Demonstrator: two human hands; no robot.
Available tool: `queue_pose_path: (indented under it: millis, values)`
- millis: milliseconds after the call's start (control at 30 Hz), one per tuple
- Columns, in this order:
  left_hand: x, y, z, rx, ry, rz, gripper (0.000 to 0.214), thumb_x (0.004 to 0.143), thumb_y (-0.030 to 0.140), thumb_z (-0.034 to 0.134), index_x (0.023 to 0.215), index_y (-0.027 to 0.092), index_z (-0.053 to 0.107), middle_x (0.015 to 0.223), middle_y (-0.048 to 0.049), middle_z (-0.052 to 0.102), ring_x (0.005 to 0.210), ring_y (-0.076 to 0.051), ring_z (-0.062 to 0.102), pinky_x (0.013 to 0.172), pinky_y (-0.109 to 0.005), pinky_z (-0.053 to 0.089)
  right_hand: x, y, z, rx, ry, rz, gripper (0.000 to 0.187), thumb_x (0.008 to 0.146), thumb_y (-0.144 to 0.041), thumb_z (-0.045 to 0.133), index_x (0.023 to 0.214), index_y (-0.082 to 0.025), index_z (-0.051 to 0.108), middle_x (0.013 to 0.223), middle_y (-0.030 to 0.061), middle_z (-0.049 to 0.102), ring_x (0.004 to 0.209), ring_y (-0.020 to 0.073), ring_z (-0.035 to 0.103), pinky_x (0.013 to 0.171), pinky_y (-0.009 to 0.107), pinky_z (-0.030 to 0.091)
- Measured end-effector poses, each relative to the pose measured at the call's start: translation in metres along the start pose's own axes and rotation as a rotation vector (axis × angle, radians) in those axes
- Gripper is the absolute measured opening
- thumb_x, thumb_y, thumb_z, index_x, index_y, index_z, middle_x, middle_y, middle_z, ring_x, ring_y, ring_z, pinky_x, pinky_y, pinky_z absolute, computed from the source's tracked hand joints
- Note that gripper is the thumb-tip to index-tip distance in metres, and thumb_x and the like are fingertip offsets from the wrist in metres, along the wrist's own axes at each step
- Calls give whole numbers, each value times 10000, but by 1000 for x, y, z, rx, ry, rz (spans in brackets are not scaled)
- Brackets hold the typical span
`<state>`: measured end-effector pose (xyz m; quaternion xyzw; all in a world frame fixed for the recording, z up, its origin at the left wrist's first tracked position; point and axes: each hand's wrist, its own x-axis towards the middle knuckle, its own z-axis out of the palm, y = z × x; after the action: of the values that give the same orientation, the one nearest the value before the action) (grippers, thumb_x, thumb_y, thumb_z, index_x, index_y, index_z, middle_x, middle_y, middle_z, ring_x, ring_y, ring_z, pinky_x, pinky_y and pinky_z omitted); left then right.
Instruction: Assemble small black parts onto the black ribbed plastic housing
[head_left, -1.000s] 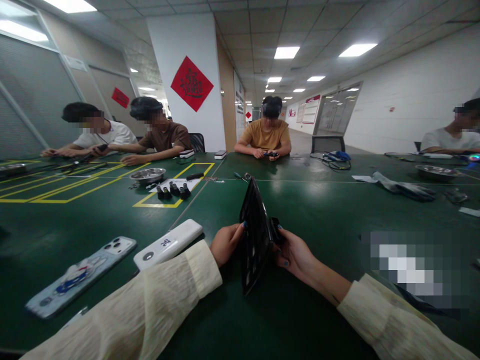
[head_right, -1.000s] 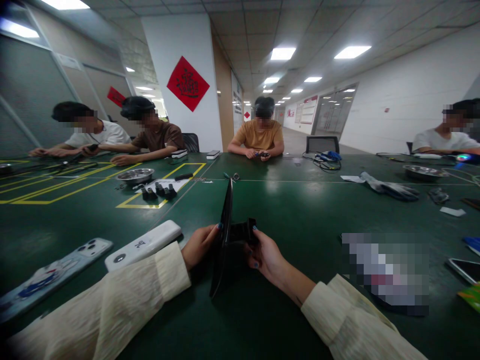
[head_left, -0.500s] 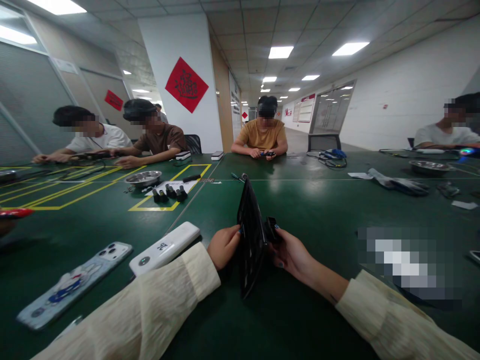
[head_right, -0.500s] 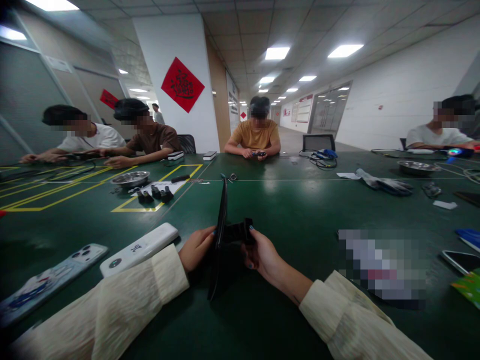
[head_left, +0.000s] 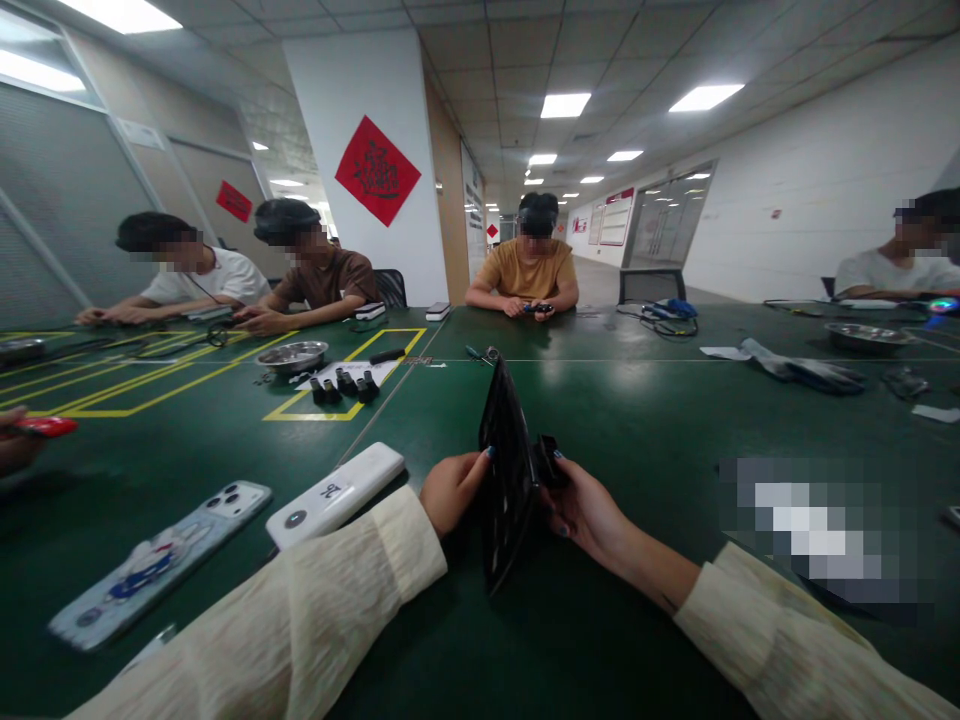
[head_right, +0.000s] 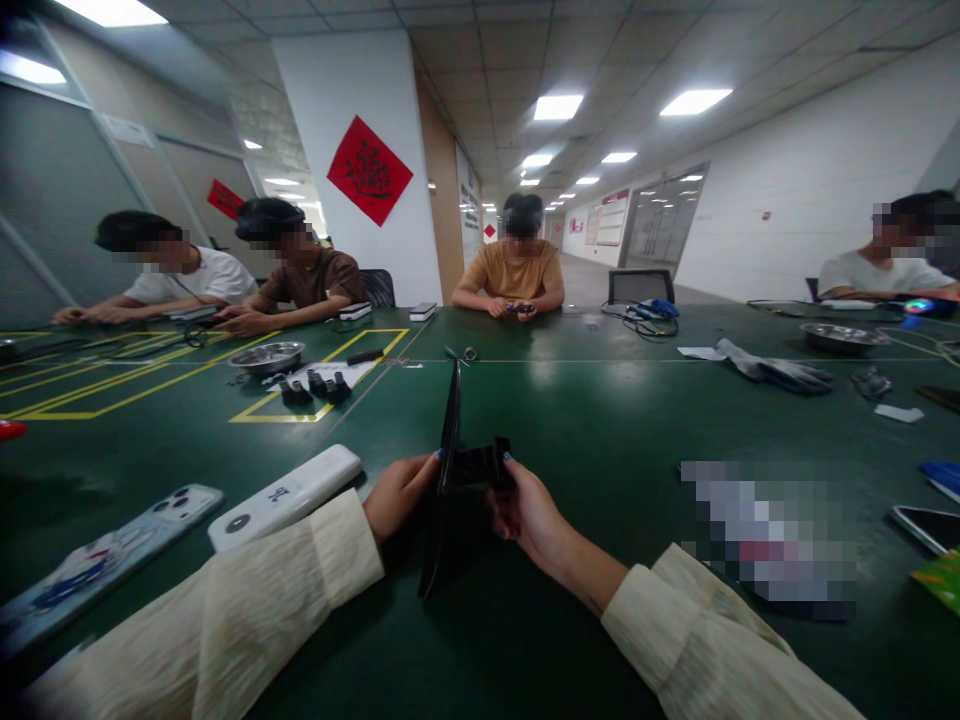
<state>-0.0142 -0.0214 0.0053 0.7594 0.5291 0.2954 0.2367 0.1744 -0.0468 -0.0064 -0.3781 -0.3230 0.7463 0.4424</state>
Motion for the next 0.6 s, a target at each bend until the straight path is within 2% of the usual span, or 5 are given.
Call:
queue_pose_path:
  millis: [100, 233, 367, 500, 600]
  values:
    - [1, 0, -1, -9, 13, 16, 533, 849, 536, 279, 704, 146, 612, 602, -9, 558, 594, -150, 494, 585, -231, 377, 2, 1, -1, 13, 7, 4, 351, 884, -428, 313, 766, -162, 509, 475, -25, 461, 339, 65, 362, 326, 175, 178]
    - [1, -2, 0, 41, -26, 11, 553, 868, 513, 229, 688, 141, 597, 606, -12, 545, 598, -148, 498, 597, -239, 373, 4, 3, -3, 6, 6, -9, 357, 875, -441, 326, 739, -163, 505, 467, -23, 452, 345, 69, 370, 328, 181, 180]
    - [-1, -4, -1, 98, -27, 39, 510, 875, 395, 161, 661, 152, 556, 608, -32, 541, 617, -164, 509, 590, -255, 367, 4, 3, -3, -3, 22, -5, 371, 890, -426, 288, 730, -167, 500, 461, -26, 442, 339, 70, 375, 328, 183, 175]
    - [-1, -2, -3, 134, -71, 72, 393, 828, 339, 226, 714, 157, 555, 685, -53, 590, 673, -185, 542, 637, -273, 386, 3, 3, -3, -14, 23, -5, 394, 898, -418, 256, 724, -165, 502, 462, -24, 444, 332, 71, 379, 331, 188, 171]
    - [1, -1, -4, 110, -105, 71, 394, 813, 359, 225, 683, 155, 535, 672, -55, 578, 664, -188, 540, 625, -276, 384, 3, 2, -3, -25, 21, 0, 418, 900, -416, 240, 690, -161, 496, 455, -20, 443, 323, 69, 373, 332, 192, 173]
